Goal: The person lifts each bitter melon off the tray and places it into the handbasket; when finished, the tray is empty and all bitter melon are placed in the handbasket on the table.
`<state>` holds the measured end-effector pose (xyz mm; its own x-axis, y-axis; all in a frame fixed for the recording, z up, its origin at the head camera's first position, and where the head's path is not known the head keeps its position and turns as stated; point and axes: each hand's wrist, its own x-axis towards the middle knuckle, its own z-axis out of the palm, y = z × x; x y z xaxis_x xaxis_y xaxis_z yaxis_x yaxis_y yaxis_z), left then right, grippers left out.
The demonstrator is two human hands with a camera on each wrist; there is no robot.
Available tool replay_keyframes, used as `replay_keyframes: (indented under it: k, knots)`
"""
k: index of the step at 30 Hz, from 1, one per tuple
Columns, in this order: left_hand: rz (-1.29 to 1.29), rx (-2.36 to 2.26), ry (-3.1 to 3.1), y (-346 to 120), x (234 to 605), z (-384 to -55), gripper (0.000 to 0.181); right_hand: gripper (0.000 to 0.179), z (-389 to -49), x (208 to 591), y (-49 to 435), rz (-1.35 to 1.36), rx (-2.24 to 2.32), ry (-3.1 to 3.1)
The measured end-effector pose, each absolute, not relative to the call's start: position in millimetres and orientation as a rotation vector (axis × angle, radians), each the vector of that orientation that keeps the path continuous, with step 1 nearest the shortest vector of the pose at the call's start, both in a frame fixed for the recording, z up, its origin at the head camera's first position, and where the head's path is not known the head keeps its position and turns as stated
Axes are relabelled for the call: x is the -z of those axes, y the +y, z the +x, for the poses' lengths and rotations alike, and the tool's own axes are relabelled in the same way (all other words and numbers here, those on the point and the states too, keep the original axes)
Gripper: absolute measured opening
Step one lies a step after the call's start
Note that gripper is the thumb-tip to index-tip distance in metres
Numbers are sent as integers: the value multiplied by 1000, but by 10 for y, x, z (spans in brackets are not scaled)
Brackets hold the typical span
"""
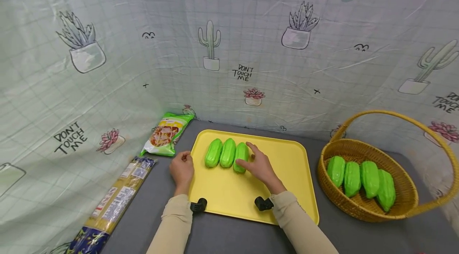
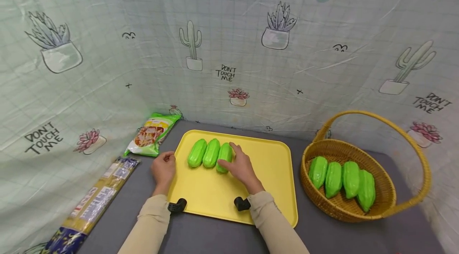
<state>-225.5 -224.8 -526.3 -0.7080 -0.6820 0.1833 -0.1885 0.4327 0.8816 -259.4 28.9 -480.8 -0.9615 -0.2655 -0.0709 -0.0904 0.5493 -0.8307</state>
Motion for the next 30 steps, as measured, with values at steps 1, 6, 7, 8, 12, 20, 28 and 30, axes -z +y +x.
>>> replay_keyframes:
  k: [1,6,7,8,12,20,28,30]
  knots:
    - [730,1236,-2163,-2245,5263,-2257,20,81,-2597,4808,285,-313,1375,2597]
    - [726,1236,-2155,-2237,5265,-2262,19,85,-2628,4826,259,-374,1329,2615]
    - [725,1235,-2154,-2236,5265,-2260,19,86,-2629,4827,253,-381,1323,2615]
    - [723,1233,-2154,-2235,5266,-2259,19,86,-2632,4830,247,-386,1308,2620]
    - [729,1240,-2156,-2237,5268,-2254,19,88,-2632,4830,231,-415,1267,2631]
    - [755,1292,-2159,-2250,5263,-2258,22,80,-2623,4815,233,-504,1202,2658]
    - [752,1297,-2166,-2251,5269,-2250,22,80,-2608,4800,241,-495,1208,2640]
    - [752,1293,-2168,-2250,5272,-2251,22,81,-2607,4809,243,-491,1211,2638]
